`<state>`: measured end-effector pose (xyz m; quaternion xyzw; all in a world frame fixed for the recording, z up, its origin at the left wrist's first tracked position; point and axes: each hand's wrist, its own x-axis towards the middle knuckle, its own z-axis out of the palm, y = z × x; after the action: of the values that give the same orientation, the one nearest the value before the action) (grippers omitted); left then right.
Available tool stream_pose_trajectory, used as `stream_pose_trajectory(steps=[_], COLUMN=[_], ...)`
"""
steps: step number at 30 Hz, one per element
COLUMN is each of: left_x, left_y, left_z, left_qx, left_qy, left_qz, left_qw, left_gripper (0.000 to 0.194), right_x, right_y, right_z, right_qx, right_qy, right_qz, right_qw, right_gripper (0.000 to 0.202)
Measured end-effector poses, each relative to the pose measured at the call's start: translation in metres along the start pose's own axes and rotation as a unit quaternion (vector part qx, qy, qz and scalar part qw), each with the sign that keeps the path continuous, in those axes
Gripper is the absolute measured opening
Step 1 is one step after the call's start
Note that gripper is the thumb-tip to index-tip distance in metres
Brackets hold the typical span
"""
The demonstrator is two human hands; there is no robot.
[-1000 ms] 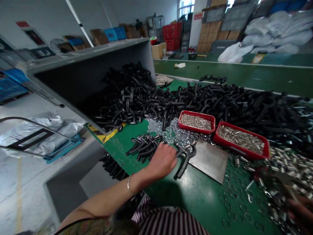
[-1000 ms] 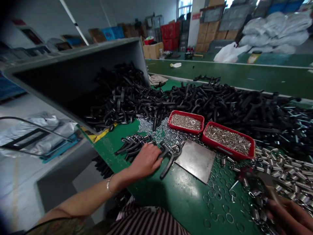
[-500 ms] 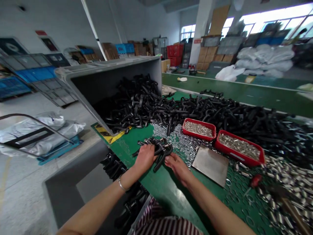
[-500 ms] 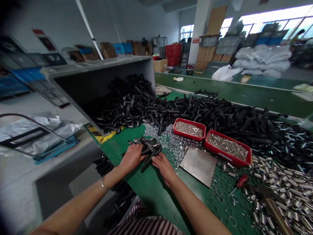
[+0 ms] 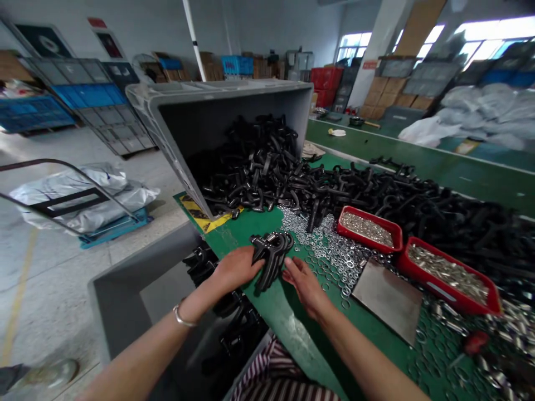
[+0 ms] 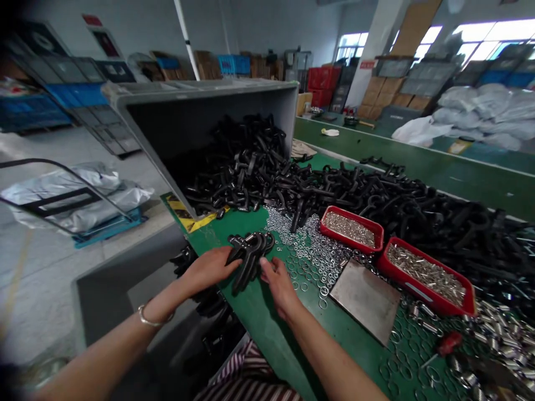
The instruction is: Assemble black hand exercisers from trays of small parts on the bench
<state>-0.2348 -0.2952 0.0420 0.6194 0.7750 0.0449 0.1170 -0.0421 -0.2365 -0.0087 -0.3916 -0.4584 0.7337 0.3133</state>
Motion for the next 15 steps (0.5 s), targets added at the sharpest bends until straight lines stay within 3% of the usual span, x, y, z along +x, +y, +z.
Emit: stream_pose_trajectory(steps=[3, 5, 9, 11, 15], left_x=[0.024, 0.032, 0.021, 0.007, -0.018], left_y=[-0.022, -0.032, -0.038, -0.037, -0.034], left_z=[-0.005, -0.007, -0.004, 0.003, 0.032], left_qx=[-0.096, -0.215, -0.477, -0.524, -0.465], left_qy=[-0.107, -0.163, -0.256, -0.235, -0.056], left_qz=[0.058, 0.077, 0.047, 0.034, 0.081], left_qw=[0.988, 0.96, 0.839, 0.818, 0.88], left_gripper=[0.058, 0.062, 0.063, 0.066, 0.077], right_x=[0.012, 0.022, 0.037, 0.035, 0.02], right_y=[-0.001, -0.003, 0.002, 0.006, 0.0], right_z=[0.01, 0.018, 0.03, 0.032, 0.024], right_qx=[0.003, -0.016, -0.036, -0.067, -0.185], right_qy=[-0.033, -0.036, -0.036, -0.043, -0.082], right_qz=[0.026, 0.011, -0.038, -0.079, -0.238], right_qw=[0.999, 0.999, 0.998, 0.994, 0.95], right_gripper=[0.059, 0.059, 0.058, 0.056, 0.066])
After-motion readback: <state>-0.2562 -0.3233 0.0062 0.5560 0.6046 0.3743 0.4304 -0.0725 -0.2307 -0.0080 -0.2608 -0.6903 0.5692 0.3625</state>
